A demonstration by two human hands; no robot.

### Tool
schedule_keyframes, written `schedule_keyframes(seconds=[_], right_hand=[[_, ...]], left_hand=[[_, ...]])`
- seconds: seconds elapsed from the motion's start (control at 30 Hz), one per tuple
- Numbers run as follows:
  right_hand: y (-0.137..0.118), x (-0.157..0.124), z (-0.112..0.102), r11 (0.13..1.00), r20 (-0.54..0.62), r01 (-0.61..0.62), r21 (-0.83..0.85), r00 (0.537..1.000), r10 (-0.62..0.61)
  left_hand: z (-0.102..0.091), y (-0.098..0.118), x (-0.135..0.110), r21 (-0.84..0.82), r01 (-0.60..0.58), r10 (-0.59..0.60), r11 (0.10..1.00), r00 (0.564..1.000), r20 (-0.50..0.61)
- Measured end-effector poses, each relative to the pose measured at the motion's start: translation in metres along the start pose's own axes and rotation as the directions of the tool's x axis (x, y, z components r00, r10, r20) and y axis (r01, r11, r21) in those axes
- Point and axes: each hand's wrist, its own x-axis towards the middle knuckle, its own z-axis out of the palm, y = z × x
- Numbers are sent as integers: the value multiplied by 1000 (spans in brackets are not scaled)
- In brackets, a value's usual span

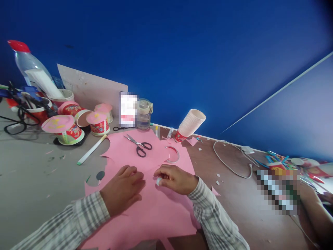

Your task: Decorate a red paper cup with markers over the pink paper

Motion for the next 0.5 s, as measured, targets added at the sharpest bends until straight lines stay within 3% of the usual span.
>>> schedule_keyframes(seconds=[0.17, 0.37, 0.5], right_hand=[[-5, 3, 6, 999, 6, 29, -18, 1000, -29], [-5, 0, 3, 969, 176, 111, -221, 982, -72], [-3, -7, 3, 921, 258, 130, -367, 966, -33]], left_hand=[[8, -3, -1, 67, 21, -12, 998, 992, -130], [14, -7, -5, 34, 76, -73, 997, 995, -73], [13, -8, -5, 22, 83, -80, 996, 993, -91]])
